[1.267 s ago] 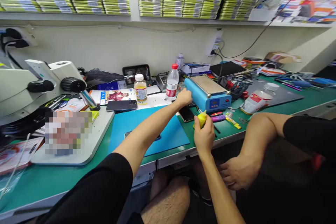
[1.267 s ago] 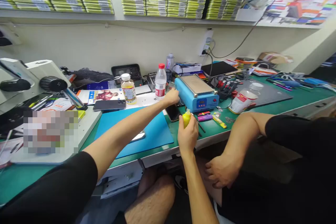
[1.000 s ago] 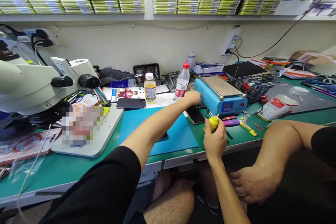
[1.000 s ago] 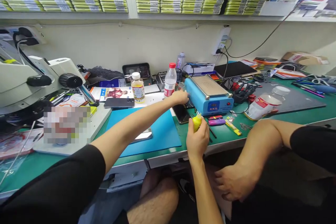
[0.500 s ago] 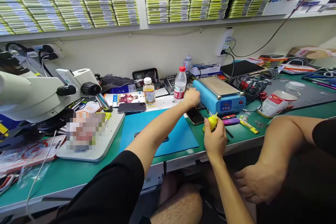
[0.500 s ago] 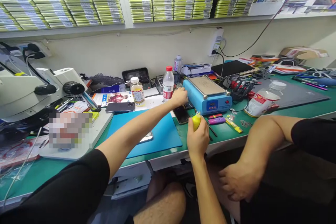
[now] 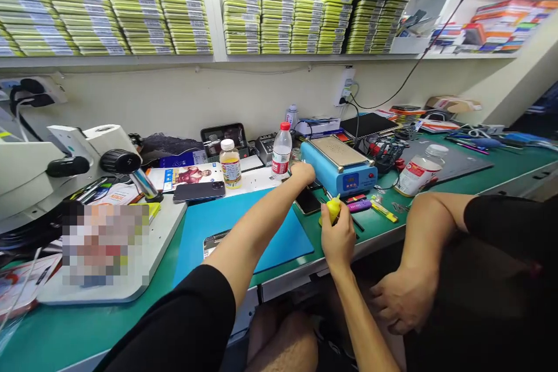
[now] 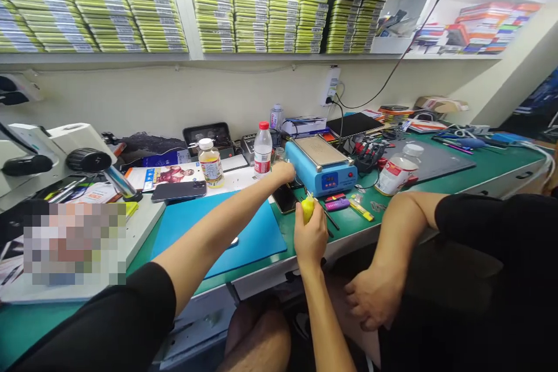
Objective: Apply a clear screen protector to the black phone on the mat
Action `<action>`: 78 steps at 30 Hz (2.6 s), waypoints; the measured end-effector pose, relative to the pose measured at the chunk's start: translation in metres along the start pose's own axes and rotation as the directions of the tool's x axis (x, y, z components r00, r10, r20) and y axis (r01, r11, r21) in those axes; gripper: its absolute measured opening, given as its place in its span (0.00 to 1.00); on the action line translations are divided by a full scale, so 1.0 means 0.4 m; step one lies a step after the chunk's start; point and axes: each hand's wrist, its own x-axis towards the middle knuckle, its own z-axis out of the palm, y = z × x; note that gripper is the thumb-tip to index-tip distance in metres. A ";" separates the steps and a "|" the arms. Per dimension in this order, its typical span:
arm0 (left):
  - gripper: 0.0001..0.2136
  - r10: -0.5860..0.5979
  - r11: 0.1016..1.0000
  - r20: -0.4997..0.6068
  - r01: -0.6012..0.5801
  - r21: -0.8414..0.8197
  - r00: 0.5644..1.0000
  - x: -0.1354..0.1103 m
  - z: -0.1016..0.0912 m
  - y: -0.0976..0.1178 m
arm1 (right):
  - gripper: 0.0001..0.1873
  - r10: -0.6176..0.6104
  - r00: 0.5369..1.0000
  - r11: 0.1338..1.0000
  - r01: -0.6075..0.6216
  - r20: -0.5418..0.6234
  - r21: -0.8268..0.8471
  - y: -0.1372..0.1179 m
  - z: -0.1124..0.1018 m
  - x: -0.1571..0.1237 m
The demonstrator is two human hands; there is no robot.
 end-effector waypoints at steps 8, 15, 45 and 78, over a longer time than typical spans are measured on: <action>0.19 -0.105 0.994 -0.059 0.106 0.011 0.993 0.025 0.025 0.027 | 0.35 0.014 1.000 1.000 -0.014 0.006 -0.026 0.001 0.000 -0.003; 0.18 0.036 0.998 -0.096 -0.031 0.053 0.995 -0.005 0.011 -0.010 | 0.34 0.008 1.000 1.000 -0.008 0.000 -0.028 0.000 0.001 -0.002; 0.28 0.125 0.989 -0.411 -0.144 -0.015 0.903 -0.902 0.153 -0.522 | 0.35 -0.074 0.978 0.994 0.056 0.196 0.097 -0.074 0.006 -0.003; 0.34 0.047 0.945 -0.434 -0.181 -0.273 0.899 -0.881 0.205 -0.540 | 0.16 -0.563 0.826 0.823 0.564 -0.035 0.072 -0.231 0.079 -0.139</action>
